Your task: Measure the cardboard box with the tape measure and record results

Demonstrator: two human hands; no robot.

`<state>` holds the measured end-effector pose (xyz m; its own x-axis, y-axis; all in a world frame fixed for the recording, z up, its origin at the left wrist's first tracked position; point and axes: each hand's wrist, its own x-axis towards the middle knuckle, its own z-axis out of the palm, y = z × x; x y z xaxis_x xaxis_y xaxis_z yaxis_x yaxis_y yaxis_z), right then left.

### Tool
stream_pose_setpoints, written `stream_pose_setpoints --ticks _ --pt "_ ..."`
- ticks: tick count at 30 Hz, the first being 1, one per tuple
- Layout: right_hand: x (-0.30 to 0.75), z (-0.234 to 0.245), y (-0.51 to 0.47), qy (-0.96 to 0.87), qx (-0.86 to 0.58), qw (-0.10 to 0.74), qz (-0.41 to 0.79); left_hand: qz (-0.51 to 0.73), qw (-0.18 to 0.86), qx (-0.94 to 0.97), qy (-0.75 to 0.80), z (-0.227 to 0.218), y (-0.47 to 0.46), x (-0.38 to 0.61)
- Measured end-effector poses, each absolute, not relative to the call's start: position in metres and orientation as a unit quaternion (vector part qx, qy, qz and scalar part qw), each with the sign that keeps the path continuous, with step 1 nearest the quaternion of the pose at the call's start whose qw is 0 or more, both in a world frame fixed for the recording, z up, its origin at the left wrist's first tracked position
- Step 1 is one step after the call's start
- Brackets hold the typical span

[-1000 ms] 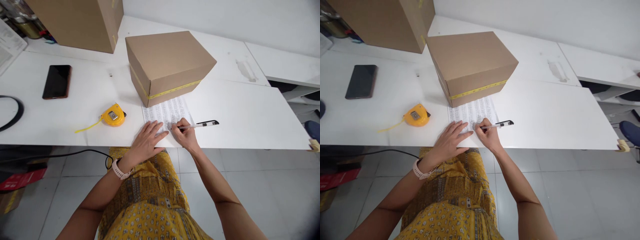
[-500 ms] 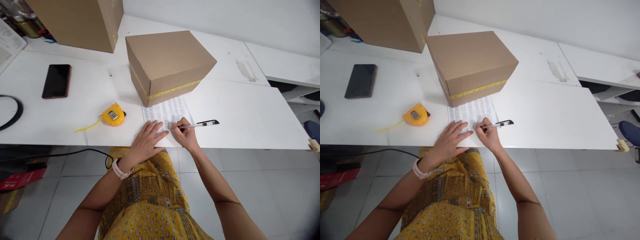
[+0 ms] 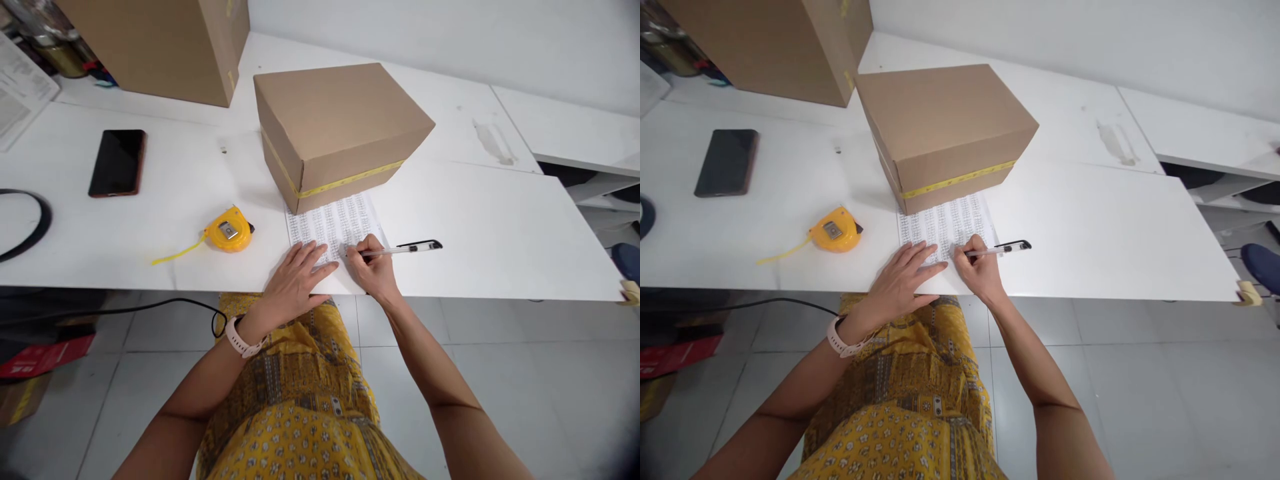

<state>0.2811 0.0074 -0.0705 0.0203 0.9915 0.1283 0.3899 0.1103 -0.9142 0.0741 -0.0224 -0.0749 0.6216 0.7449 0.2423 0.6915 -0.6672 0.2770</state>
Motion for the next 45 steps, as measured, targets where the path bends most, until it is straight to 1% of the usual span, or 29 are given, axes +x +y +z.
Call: stream_pose_setpoints --ticks 7,14,17,19,21,24,26,29,33,37,40,45 --pt "0.282 -0.071 0.008 -0.615 -0.567 0.427 0.344 0.175 0.086 0.895 0.402 -0.075 -0.023 0.074" --pt "0.279 -0.072 0.007 -0.603 -0.572 0.439 0.342 0.18 0.094 0.894 0.399 -0.076 -0.022 0.074" --pt "0.285 -0.072 0.008 -0.58 -0.584 0.478 0.307 0.185 0.101 0.892 0.4 -0.076 -0.022 0.073" --pt "0.301 -0.071 0.013 -0.577 -0.599 0.493 0.255 0.188 0.102 0.891 0.401 -0.076 -0.023 0.071" --pt "0.327 -0.07 0.021 -0.604 -0.62 0.467 0.182 0.19 0.102 0.892 0.398 -0.077 -0.027 0.067" --pt "0.375 -0.075 0.037 -0.671 -0.641 0.368 0.053 0.194 0.109 0.89 0.397 -0.079 -0.036 0.059" --pt "0.401 -0.081 0.045 -0.697 -0.649 0.305 0.014 0.194 0.114 0.889 0.398 -0.079 -0.043 0.053" --pt "0.419 -0.092 0.053 -0.692 -0.669 0.272 -0.003 0.223 0.112 0.884 0.395 -0.074 -0.053 0.042" --pt "0.419 -0.101 0.057 -0.684 -0.671 0.284 -0.027 0.347 0.054 0.818 0.456 -0.056 -0.058 0.016" --pt "0.421 -0.107 0.063 -0.669 -0.672 0.315 -0.041 0.376 0.001 0.732 0.568 -0.045 -0.049 -0.016" --pt "0.426 -0.112 0.066 -0.658 -0.672 0.338 -0.045 0.371 0.028 0.681 0.631 -0.048 -0.038 -0.033" --pt "0.428 -0.116 0.067 -0.651 -0.672 0.352 -0.033 0.367 0.127 0.606 0.694 -0.06 -0.018 -0.034"
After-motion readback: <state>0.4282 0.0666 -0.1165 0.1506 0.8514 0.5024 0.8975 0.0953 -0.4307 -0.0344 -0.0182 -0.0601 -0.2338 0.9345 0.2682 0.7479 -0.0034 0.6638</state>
